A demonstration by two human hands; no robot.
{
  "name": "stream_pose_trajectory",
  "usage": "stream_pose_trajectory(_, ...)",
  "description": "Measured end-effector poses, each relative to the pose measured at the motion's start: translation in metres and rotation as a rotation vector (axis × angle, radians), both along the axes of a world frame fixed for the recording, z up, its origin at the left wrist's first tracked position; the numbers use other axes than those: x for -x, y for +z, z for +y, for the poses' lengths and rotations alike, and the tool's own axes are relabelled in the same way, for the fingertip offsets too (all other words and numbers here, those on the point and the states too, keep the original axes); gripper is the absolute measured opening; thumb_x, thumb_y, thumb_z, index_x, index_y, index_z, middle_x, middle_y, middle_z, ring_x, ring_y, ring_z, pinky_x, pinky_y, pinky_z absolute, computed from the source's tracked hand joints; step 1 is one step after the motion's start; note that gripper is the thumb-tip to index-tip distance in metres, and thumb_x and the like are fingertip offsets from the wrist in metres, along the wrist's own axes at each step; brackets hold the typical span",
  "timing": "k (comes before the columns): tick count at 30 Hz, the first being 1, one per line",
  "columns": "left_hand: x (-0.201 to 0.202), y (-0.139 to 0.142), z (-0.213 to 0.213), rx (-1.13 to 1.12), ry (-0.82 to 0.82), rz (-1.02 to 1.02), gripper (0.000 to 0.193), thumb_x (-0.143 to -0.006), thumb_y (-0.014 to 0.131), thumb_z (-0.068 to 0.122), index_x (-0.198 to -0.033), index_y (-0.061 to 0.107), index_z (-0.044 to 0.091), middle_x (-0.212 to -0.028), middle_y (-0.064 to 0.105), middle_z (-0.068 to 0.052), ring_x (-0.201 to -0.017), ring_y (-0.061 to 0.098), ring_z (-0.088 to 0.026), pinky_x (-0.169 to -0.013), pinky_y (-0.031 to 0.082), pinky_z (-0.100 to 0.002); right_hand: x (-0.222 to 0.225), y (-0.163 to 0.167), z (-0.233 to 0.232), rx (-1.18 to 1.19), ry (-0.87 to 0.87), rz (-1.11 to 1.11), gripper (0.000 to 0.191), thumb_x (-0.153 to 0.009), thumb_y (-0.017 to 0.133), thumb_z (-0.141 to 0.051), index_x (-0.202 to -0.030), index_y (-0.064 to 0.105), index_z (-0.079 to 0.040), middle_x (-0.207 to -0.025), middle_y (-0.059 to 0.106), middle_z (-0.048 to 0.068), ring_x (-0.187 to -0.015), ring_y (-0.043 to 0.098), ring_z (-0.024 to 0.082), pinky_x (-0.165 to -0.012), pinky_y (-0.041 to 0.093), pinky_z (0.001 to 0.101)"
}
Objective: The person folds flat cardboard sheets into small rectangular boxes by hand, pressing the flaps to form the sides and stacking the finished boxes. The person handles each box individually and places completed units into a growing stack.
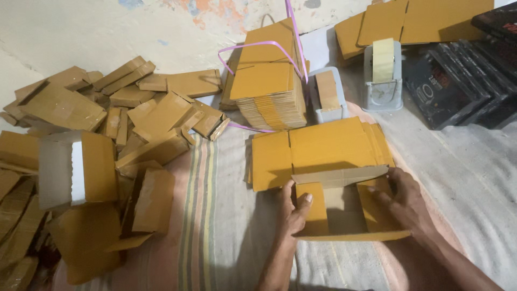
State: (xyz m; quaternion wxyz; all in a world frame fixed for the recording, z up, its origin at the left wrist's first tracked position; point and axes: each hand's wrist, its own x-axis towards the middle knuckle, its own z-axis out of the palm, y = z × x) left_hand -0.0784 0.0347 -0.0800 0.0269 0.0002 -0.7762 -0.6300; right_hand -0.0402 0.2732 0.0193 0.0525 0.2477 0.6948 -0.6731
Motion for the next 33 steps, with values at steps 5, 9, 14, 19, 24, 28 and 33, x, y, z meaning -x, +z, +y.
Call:
stream_pose_trajectory(5, -0.002, -0.001, -0.004, -0.105, -0.015, 0.387, 0.047, -0.100, 0.072, 0.016, -0.143, 0.057, 0.005, -0.142, 0.044, -0.017, -0.112, 0.044, -0.029, -0.091, 0.047, -0.044, -0.003, -0.003, 0.000, 0.262, -0.056, 0.164, 0.026, -0.096, 0.054, -0.002, -0.121, 0.061, -0.005, -0.132, 0.064, 0.012, -0.122, 0.062, 0.024, -0.109, 0.049, 0.0425)
stream_pose_trajectory(9, -0.011, -0.004, -0.013, -0.178, -0.131, 0.035, 0.035, -0.104, 0.059, 0.005, -0.135, 0.074, 0.000, -0.158, 0.044, -0.017, -0.084, 0.040, -0.034, -0.071, 0.043, -0.048, 0.007, -0.046, 0.012, 0.348, 0.059, 0.381, 0.019, -0.093, 0.066, -0.007, -0.106, 0.068, 0.006, -0.135, 0.058, 0.012, -0.125, 0.058, 0.030, -0.112, 0.048, 0.0481)
stream_pose_trajectory(14, -0.010, -0.001, -0.032, 0.009, -0.388, 0.419, 0.067, -0.101, 0.031, 0.049, -0.145, 0.060, 0.008, -0.168, 0.040, -0.016, -0.133, 0.031, -0.032, -0.109, 0.030, -0.051, 0.010, -0.083, 0.054, 0.377, 0.510, 0.480, 0.066, -0.088, 0.062, -0.044, -0.136, 0.068, 0.001, -0.162, 0.036, 0.011, -0.144, 0.043, 0.032, -0.112, 0.042, 0.0496)
stream_pose_trajectory(19, -0.024, 0.012, -0.047, 0.124, -0.505, 0.361, 0.112, -0.090, 0.010, 0.087, -0.158, 0.049, 0.006, -0.174, 0.026, -0.021, -0.163, 0.011, -0.035, -0.129, 0.010, -0.056, -0.014, -0.065, 0.059, 0.189, 0.667, 0.625, 0.087, -0.080, 0.069, -0.035, -0.157, 0.057, 0.002, -0.178, 0.015, 0.013, -0.154, 0.024, 0.040, -0.106, 0.036, 0.0555)
stream_pose_trajectory(24, -0.035, 0.027, -0.024, 0.006, -0.260, -0.016, 0.069, -0.096, 0.041, 0.060, -0.144, 0.058, 0.015, -0.172, 0.023, -0.010, -0.156, 0.027, -0.029, -0.124, 0.029, -0.051, -0.034, -0.031, 0.022, 0.230, 0.277, 0.212, 0.062, -0.095, 0.055, -0.037, -0.143, 0.060, 0.001, -0.169, 0.028, 0.008, -0.151, 0.038, 0.040, -0.108, 0.043, 0.0626)
stream_pose_trajectory(28, -0.043, 0.035, -0.001, 0.102, -0.008, -0.195, 0.047, -0.098, 0.061, 0.036, -0.144, 0.063, 0.023, -0.162, 0.052, -0.008, -0.149, 0.050, -0.024, -0.125, 0.036, -0.043, -0.026, -0.020, 0.027, -0.082, 0.447, 0.304, 0.059, -0.092, 0.048, -0.033, -0.139, 0.062, -0.002, -0.163, 0.042, 0.007, -0.148, 0.038, 0.031, -0.120, 0.038, 0.0522)
stream_pose_trajectory(33, -0.046, 0.042, 0.010, 0.635, -0.051, 0.114, 0.049, -0.103, 0.050, 0.034, -0.150, 0.054, 0.019, -0.169, 0.031, -0.008, -0.153, 0.033, -0.028, -0.125, 0.029, -0.046, -0.009, -0.043, 0.029, -1.401, 0.489, 0.855, 0.068, -0.097, 0.035, -0.051, -0.150, 0.037, -0.008, -0.160, 0.029, 0.013, -0.151, 0.019, 0.033, -0.122, 0.015, 0.0515)
